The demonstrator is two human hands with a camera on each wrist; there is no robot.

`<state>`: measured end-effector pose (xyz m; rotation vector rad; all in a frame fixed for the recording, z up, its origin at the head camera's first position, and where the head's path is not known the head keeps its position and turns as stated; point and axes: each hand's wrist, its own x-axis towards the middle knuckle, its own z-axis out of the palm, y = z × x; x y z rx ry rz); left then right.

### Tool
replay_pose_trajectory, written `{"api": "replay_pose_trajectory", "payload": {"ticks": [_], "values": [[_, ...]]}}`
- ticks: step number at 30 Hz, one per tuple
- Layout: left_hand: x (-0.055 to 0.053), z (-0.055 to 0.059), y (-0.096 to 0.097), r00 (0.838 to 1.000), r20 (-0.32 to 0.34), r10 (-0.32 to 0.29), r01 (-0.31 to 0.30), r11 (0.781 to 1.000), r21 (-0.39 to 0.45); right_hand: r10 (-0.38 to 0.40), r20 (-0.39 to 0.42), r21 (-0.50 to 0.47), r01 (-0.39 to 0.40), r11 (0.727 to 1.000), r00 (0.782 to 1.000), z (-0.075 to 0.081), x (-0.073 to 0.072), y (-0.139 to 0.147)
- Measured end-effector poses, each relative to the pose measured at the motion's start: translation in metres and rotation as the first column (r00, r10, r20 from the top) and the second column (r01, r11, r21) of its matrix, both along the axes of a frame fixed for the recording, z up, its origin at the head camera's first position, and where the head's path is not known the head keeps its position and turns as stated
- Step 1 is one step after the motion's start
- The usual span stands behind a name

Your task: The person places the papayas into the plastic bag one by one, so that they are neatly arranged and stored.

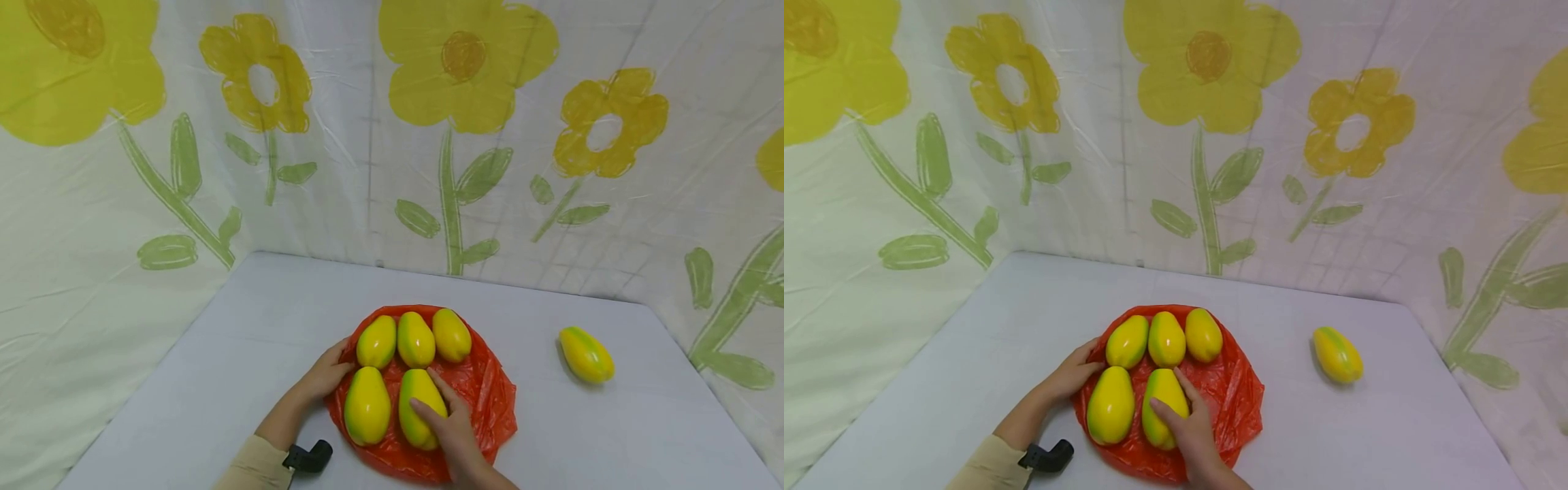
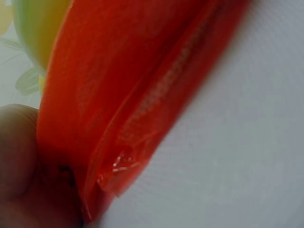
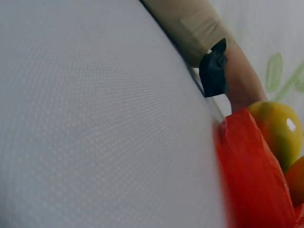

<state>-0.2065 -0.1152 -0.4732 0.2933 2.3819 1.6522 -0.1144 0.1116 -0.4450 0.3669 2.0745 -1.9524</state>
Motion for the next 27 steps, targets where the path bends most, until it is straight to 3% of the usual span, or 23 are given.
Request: {"api": "replay_pose_trajectory", "payload": {"ticks": [13, 27], "values": [[-0.0006, -0.0003, -0.0009, 1.000, -0.007, -0.007, 0.007, 1.000, -0.005, 0.050, 0.004, 0.032, -0.050, 0.998, 0.999, -0.0086, -0.0011, -0.0028], [-0.0006, -0.0008, -0.0006, 1.000, -0.009, -0.006, 0.006, 1.000, -0.012, 0.045, 0.015, 0.122, -0.047, 0.991, 0.999, -0.0094, -0.0017, -0.0079]]}}
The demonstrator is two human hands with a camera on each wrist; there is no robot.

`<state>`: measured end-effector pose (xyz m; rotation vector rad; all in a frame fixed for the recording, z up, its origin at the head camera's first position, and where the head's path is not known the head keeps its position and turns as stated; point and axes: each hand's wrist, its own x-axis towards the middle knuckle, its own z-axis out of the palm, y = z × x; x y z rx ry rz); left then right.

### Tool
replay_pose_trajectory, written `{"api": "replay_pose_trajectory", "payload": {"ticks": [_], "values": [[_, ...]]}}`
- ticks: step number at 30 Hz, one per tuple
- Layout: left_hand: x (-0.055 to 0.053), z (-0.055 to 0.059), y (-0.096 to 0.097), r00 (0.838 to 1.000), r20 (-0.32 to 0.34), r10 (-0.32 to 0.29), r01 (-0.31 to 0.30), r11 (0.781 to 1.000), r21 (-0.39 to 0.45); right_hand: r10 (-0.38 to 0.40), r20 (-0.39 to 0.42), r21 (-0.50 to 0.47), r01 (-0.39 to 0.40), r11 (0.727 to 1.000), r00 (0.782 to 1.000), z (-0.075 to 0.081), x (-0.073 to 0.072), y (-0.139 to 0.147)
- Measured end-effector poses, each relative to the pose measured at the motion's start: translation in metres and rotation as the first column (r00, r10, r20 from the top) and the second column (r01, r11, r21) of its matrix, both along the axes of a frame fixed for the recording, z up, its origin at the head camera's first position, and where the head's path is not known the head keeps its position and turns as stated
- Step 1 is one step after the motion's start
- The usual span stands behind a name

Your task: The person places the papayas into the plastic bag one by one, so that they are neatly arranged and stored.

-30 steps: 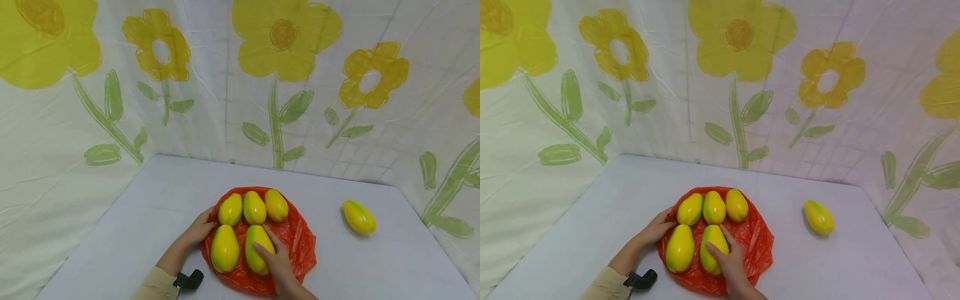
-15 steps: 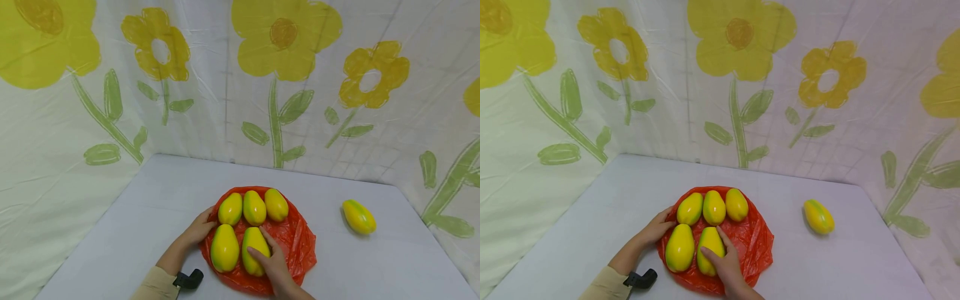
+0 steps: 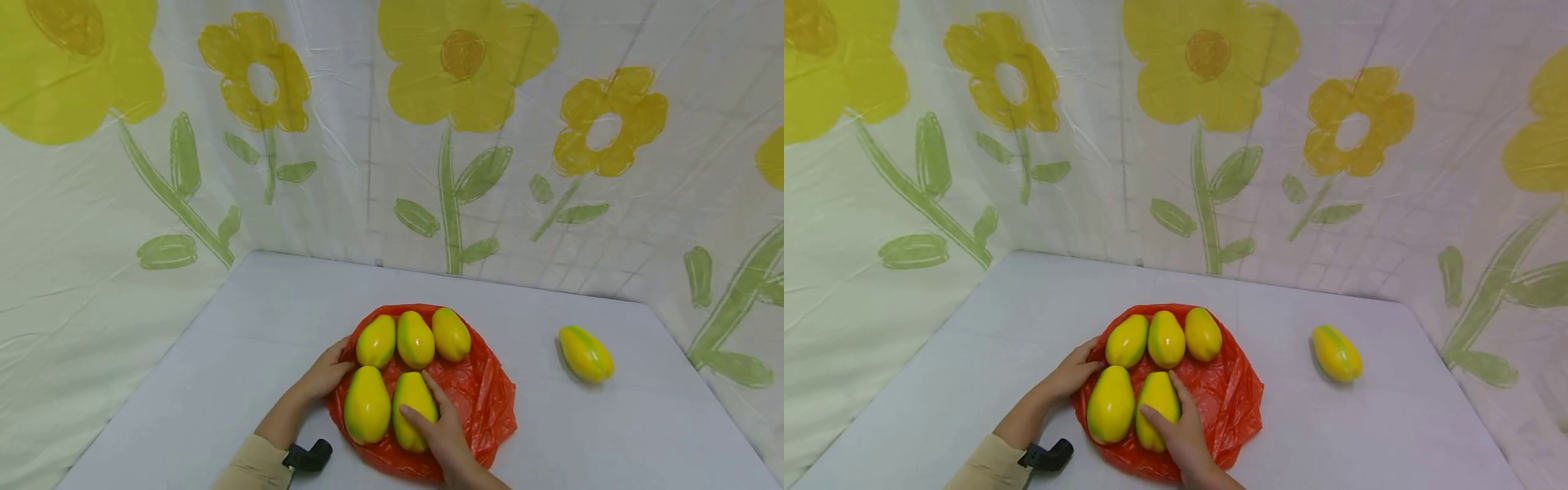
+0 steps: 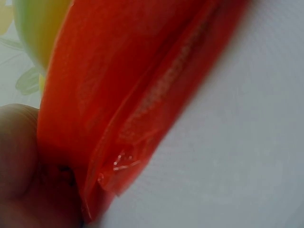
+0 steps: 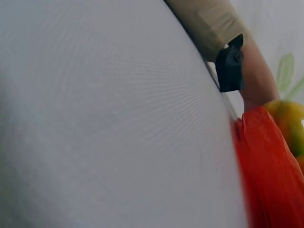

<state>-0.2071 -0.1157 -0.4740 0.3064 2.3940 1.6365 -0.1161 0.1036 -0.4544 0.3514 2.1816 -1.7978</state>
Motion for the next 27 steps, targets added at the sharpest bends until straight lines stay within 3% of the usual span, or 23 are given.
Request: {"api": "replay_pose_trajectory", "payload": {"ticks": [8, 16, 22, 27], "values": [[0.001, 0.001, -0.001, 1.000, 0.008, -0.008, 0.008, 1.000, 0.017, 0.005, -0.024, 0.050, -0.004, 0.999, 1.000, 0.004, 0.002, 0.000], [0.001, 0.002, -0.001, 1.000, 0.013, -0.010, 0.009, 1.000, 0.026, -0.010, -0.139, 0.015, 0.012, 1.000, 0.990, 0.010, 0.002, 0.009], [0.000, 0.001, -0.001, 1.000, 0.007, -0.007, 0.007, 1.000, 0.019, -0.001, -0.244, 0.041, 0.012, 0.999, 0.970, 0.021, -0.002, 0.024], [0.000, 0.001, -0.001, 1.000, 0.002, -0.010, 0.010, 1.000, 0.024, 0.017, -0.268, 0.071, 0.002, 0.997, 0.963, 0.034, -0.010, 0.045]]}}
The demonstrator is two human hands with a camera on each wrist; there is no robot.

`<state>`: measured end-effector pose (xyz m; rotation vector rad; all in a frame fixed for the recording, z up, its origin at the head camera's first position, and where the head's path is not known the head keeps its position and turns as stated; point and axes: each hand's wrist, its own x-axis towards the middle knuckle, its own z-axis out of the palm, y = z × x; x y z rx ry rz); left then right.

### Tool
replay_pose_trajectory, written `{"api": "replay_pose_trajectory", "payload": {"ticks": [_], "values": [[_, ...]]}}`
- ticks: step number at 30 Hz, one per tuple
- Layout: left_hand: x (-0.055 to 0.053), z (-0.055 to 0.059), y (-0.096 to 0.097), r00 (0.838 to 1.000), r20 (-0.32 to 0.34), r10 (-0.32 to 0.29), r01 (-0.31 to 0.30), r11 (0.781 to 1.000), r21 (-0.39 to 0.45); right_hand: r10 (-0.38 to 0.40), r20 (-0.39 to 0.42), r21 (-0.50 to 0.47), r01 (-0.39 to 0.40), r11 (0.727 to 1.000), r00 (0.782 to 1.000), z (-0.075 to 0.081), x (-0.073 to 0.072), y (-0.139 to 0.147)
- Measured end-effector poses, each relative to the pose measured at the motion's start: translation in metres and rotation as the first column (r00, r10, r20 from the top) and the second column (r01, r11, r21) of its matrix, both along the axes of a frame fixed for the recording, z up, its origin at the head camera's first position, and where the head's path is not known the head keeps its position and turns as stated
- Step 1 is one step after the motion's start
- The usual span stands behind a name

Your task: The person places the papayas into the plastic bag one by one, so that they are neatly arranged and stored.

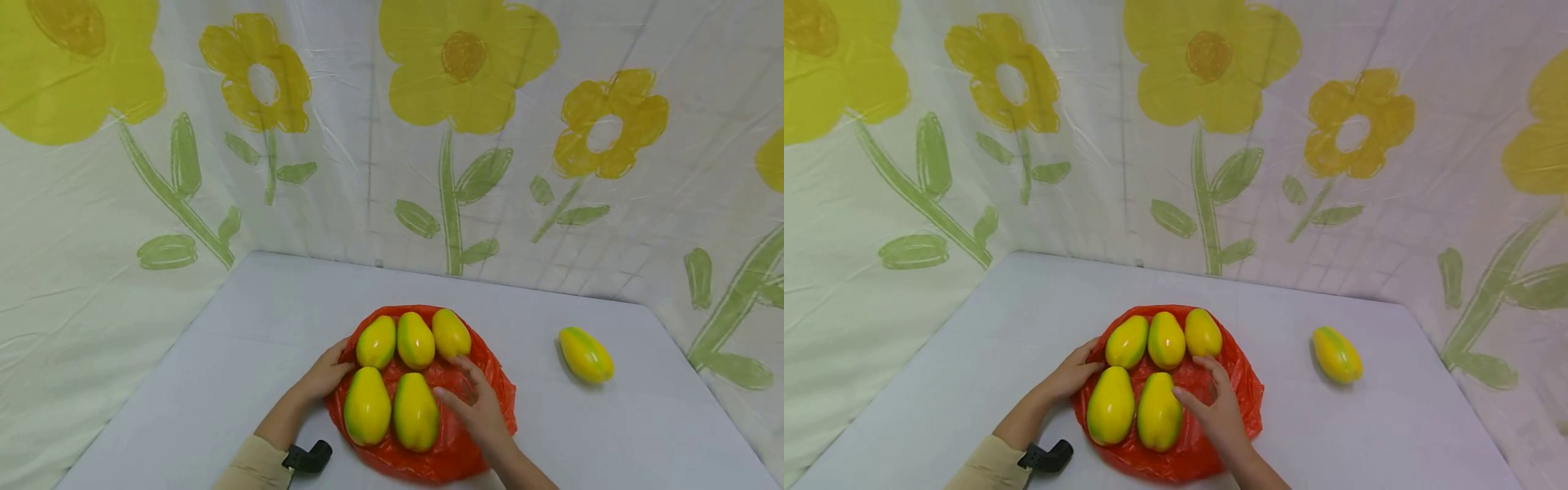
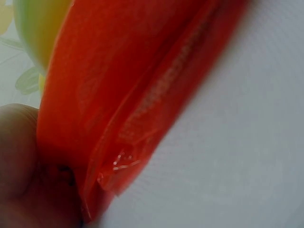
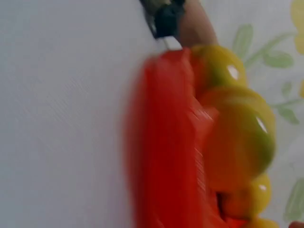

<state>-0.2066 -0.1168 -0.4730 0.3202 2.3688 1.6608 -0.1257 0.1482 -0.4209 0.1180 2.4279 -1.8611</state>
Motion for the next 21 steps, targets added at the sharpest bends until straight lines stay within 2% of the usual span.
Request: {"api": "replay_pose_trajectory", "payload": {"ticks": [4, 9, 21], "values": [[-0.001, 0.000, 0.000, 1.000, 0.001, -0.004, 0.004, 1.000, -0.004, 0.048, 0.003, 0.060, -0.048, 0.997, 0.999, 0.008, -0.009, 0.022], [-0.001, 0.001, 0.000, 1.000, 0.003, 0.000, 0.000, 1.000, -0.013, 0.101, 0.038, 0.165, -0.106, 0.981, 0.994, 0.013, -0.022, 0.051], [-0.001, -0.002, 0.001, 1.000, -0.002, 0.006, -0.006, 1.000, -0.012, 0.130, 0.036, 0.331, -0.135, 0.934, 0.991, 0.020, -0.043, 0.109]]}}
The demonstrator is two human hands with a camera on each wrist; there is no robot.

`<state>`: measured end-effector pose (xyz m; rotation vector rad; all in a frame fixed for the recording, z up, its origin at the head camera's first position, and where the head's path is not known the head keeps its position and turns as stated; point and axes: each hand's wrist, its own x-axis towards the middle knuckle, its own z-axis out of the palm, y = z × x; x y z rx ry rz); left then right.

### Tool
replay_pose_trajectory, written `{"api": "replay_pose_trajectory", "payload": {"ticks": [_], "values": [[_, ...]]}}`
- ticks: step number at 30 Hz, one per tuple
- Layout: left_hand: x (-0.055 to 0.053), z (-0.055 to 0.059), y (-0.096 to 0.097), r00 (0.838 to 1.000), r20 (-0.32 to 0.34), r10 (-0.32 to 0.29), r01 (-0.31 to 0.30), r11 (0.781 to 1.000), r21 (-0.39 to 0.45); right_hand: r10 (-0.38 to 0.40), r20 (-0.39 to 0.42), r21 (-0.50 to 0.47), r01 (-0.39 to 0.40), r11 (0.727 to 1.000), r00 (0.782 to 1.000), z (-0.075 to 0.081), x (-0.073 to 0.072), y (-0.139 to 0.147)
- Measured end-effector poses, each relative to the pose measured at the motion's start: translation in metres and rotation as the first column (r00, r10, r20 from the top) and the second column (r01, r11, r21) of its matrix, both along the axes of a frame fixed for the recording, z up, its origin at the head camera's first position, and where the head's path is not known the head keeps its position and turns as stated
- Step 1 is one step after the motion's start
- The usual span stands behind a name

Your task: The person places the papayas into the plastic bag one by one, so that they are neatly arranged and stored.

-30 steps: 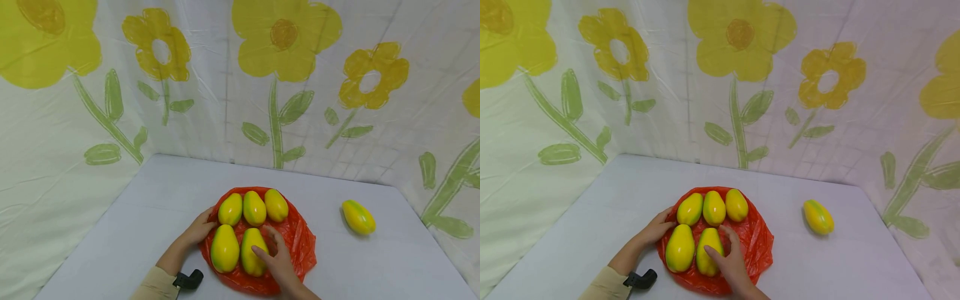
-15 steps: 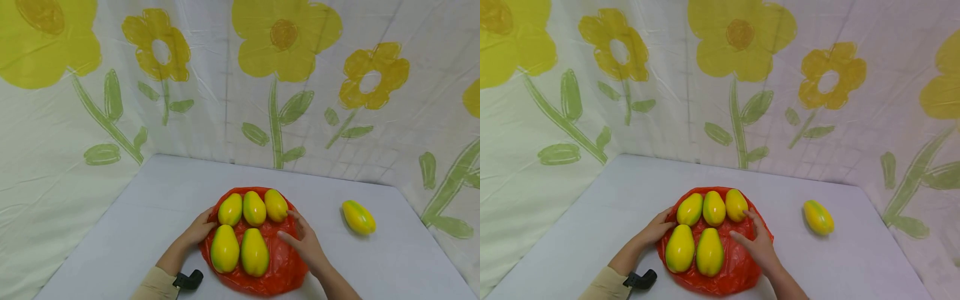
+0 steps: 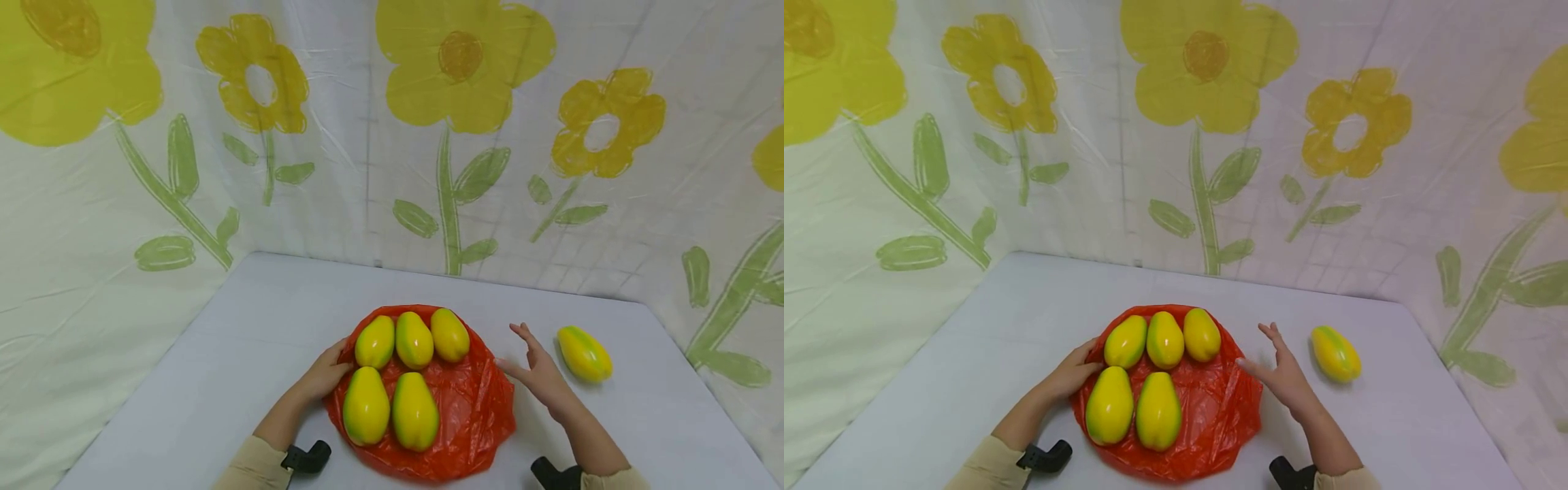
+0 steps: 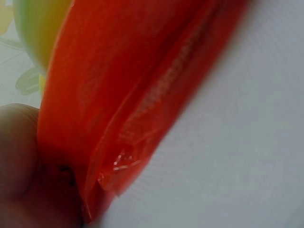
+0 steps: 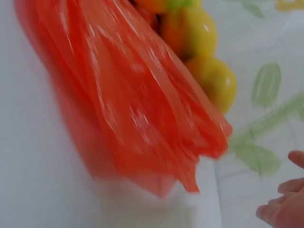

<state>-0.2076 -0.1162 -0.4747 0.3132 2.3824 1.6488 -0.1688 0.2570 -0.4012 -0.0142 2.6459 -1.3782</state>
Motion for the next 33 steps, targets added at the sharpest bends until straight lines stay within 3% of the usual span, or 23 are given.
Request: {"api": "replay_pose_trajectory", "payload": {"ticks": [7, 13, 17, 26, 28, 33], "values": [[0.001, 0.002, 0.000, 1.000, 0.015, 0.005, -0.005, 1.000, 0.006, -0.005, -0.039, 0.041, 0.007, 0.999, 0.999, 0.004, -0.013, 0.030], [0.002, 0.003, -0.003, 1.000, 0.012, 0.010, -0.010, 1.000, 0.004, -0.050, -0.073, -0.042, 0.047, 0.998, 0.996, 0.013, -0.025, 0.055], [0.001, 0.002, -0.003, 1.000, 0.005, -0.006, 0.006, 1.000, 0.004, -0.121, -0.078, -0.073, 0.115, 0.991, 0.990, 0.016, -0.032, 0.074], [0.000, 0.000, -0.001, 1.000, -0.011, -0.001, 0.001, 1.000, -0.013, -0.358, -0.112, -0.054, 0.354, 0.934, 0.927, 0.008, -0.045, 0.108], [0.000, 0.001, -0.001, 1.000, -0.012, -0.004, 0.004, 1.000, -0.014, -0.366, -0.090, -0.028, 0.365, 0.931, 0.926, 0.006, -0.046, 0.114], [-0.001, 0.001, 0.001, 1.000, -0.002, 0.005, -0.005, 1.000, -0.017, -0.314, -0.013, 0.047, 0.314, 0.948, 0.949, 0.002, -0.047, 0.124]]}}
